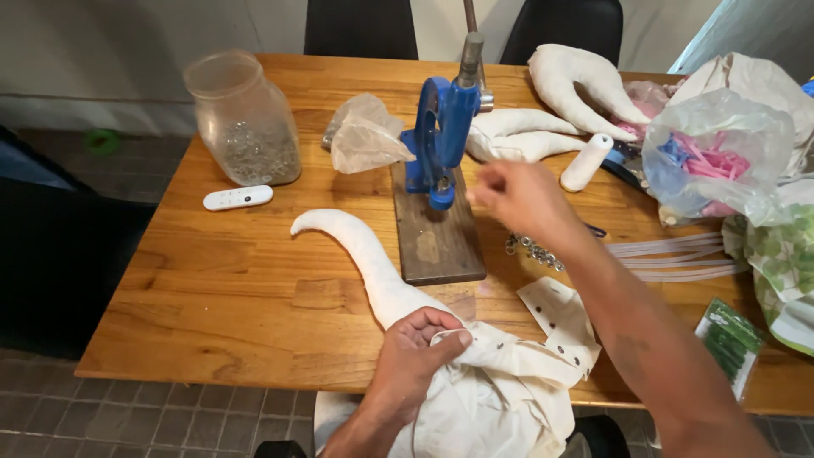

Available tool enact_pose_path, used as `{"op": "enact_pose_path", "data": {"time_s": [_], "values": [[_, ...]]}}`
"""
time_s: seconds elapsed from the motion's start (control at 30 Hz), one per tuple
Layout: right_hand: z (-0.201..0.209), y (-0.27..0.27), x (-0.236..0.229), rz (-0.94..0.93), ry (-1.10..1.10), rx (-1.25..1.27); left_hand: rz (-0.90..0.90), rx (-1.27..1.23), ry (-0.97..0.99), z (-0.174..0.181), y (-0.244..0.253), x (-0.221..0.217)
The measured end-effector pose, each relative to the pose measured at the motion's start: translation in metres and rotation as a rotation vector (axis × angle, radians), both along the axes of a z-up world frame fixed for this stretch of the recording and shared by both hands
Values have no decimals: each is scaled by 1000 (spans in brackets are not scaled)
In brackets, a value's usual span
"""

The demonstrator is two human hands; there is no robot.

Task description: Attaching hardware to a white garment using a manual press and hand tools

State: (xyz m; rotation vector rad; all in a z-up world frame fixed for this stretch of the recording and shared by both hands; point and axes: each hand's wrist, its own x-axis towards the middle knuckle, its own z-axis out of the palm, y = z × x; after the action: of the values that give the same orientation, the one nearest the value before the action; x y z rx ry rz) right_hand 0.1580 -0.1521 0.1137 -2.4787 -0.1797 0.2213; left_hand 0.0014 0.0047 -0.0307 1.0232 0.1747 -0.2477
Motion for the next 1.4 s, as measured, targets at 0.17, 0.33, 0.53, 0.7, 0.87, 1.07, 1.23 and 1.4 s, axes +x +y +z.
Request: {"op": "enact_pose_path", "data": {"time_s": [0.17,0.33,0.53,0.7,0.87,1.07,1.23,1.4], "values": [[-32,-33,-66,560,270,308,106,-33,-6,19,17,9],[-17,-12,-99,126,492,227,170,-42,-47,17,40,34],[-53,-13,-57,97,59,612,239,284,-216,33,47,96],[-61,-13,-14,-21,65,729,232,444,-213,41,30,135],[-89,-21,32,-93,171,922,240,559,-223,37,19,166],[-97,-15,50,-117,127,958,286,611,-191,65,9,162],[-107,-9,67,-160,99,1000,305,654,-153,72,14,166],[-120,-4,85,-193,140,1117,311,619,-147,60,17,186]]}}
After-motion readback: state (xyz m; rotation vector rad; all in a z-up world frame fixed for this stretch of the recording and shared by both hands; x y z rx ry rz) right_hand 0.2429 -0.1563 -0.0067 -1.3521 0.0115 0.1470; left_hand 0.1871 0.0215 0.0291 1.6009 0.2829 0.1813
